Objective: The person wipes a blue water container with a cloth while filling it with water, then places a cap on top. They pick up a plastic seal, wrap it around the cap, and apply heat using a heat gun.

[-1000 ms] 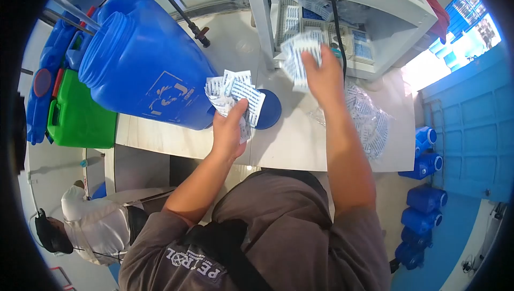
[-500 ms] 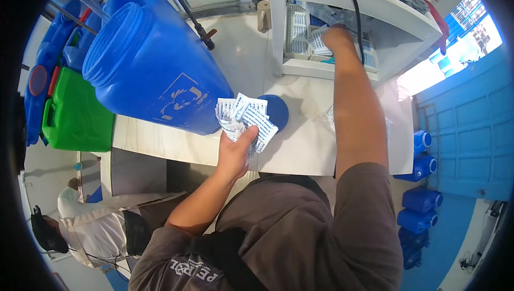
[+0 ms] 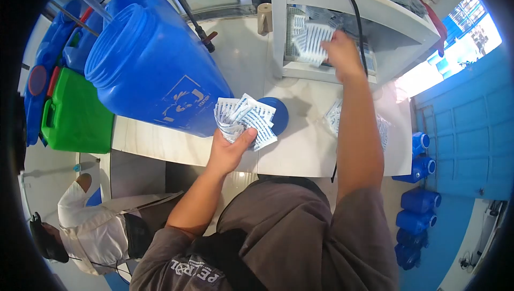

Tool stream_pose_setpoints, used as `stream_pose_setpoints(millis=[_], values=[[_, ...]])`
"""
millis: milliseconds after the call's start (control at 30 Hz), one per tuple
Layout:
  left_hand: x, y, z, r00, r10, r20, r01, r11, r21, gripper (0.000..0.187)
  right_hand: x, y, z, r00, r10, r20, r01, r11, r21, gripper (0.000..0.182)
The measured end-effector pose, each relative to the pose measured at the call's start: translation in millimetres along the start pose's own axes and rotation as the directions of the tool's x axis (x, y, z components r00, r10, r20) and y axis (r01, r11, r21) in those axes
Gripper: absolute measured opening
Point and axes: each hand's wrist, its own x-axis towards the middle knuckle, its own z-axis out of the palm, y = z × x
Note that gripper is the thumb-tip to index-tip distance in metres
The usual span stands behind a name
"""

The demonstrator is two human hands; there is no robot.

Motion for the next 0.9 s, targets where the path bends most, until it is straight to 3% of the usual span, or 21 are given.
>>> stream_pose_setpoints(millis=[33, 100, 200, 300, 433, 500, 600, 767, 833, 900], values=[[1, 7, -3, 0.999, 0.007, 0.033, -0.010, 0.995, 0.097, 0.029, -31, 1, 13, 1.000, -0.012, 0.017, 0.009, 0.983, 0.185, 0.033], [7, 21, -7, 0.998, -0.022, 0.057, 0.011, 0.983, 0.181, 0.028, -78, 7, 25, 0.986, -0.018, 0.165, -0.037, 0.945, 0.324, 0.034], [19, 36, -5, 0.990, -0.082, 0.112, 0.046, 0.955, 0.292, 0.030, -113, 23, 34, 0.968, 0.037, 0.247, -0.097, 0.967, 0.234, 0.032], [27, 39, -4, 0.983, -0.068, 0.170, 0.007, 0.942, 0.334, 0.038, -130, 42, 50, 0.965, 0.005, 0.262, -0.102, 0.927, 0.360, 0.029], [33, 32, 15, 0.980, -0.066, 0.189, -0.015, 0.917, 0.399, 0.038, -135, 65, 38, 0.948, 0.009, 0.317, -0.115, 0.940, 0.320, 0.026], [33, 35, 20, 0.979, -0.064, 0.193, -0.043, 0.864, 0.502, 0.034, -138, 71, 38, 0.936, 0.140, 0.322, -0.263, 0.887, 0.379, 0.024], [34, 41, 27, 0.981, -0.049, 0.186, -0.081, 0.773, 0.629, 0.031, -142, 76, 41, 0.923, 0.203, 0.328, -0.355, 0.779, 0.517, 0.022], [30, 42, 29, 0.990, -0.032, 0.138, -0.051, 0.828, 0.558, 0.033, -136, 85, 41, 0.955, 0.123, 0.269, -0.270, 0.730, 0.628, 0.026], [28, 42, 28, 0.993, -0.025, 0.112, -0.034, 0.866, 0.498, 0.031, -134, 74, 41, 0.978, 0.161, 0.136, -0.209, 0.690, 0.692, 0.028], [26, 42, 25, 0.999, -0.031, -0.005, 0.030, 0.885, 0.465, 0.028, -126, 77, 36, 0.984, 0.138, 0.109, -0.172, 0.621, 0.765, 0.028]])
